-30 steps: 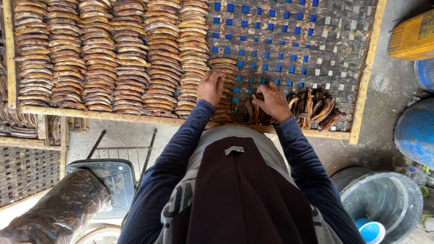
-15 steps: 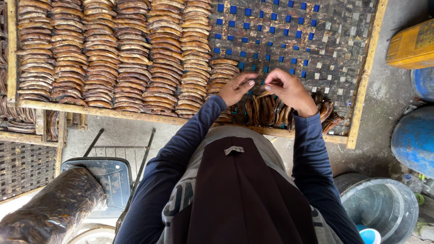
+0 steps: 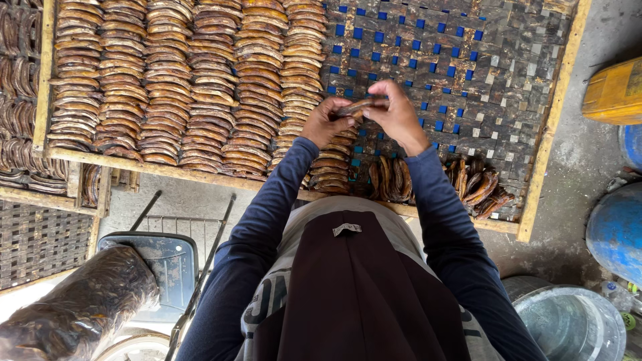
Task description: The person picks dried banana slices from a pile at the edge of a woven bamboo drying tray and places them one at a time into neat rows on the tray, pressing each piece into position with their fingers. They continue filling the empty woven sections of the tray with slices throughout the clip.
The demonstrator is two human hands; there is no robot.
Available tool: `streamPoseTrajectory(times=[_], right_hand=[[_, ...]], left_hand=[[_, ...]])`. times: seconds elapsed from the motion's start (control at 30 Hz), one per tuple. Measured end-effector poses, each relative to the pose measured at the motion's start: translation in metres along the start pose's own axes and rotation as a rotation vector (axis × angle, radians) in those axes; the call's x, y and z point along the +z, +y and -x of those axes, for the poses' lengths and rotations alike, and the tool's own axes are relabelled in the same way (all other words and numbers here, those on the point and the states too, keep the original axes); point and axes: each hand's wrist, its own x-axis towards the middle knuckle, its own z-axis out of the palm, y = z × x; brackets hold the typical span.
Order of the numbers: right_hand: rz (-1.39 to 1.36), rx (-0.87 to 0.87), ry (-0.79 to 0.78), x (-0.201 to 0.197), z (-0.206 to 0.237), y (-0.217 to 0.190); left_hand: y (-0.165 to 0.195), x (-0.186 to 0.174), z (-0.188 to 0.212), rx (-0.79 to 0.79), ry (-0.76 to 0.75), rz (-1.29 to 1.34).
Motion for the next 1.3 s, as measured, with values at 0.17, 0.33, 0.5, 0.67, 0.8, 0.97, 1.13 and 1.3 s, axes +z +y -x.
streamPoseTrajectory(times=[0.17,0.33,0.5,0.67,0.8,0.97,1.13,1.3], right_hand=[[-0.468,0.405,0.130,0.037,-0.017,0.020],[-0.464,0.356,0.132,0.066,-0.016,0.040],[-0.462,0.332,0.172,0.053,-0.033,0.051],[0.036,0.111,-0.055,0.048,-0.064,0.048],[0.350,-0.031,-0.141,0.059,-0.069,0.051],[0.629,-0.099,-0.098,0.062,-0.061,0.057],[0.724,-0.163,-0.076,0.058,-0.054,0.058],[0.536,-0.278,0.013,0.048,-0.037,0.058]], left_hand=[[-0.011,-0.003,-0.009,-0.044,0.271,0.277],[-0.017,0.013,0.001,-0.062,0.377,0.489],[-0.010,-0.003,0.012,-0.166,0.595,0.378],[-0.009,-0.035,0.020,-0.156,0.761,0.358],[-0.011,-0.039,0.022,-0.194,0.716,0.408],[-0.016,-0.025,0.006,-0.222,0.509,0.167],[-0.017,-0.013,-0.013,-0.134,0.439,0.034],[-0.011,-0.013,-0.013,-0.218,0.467,-0.133]])
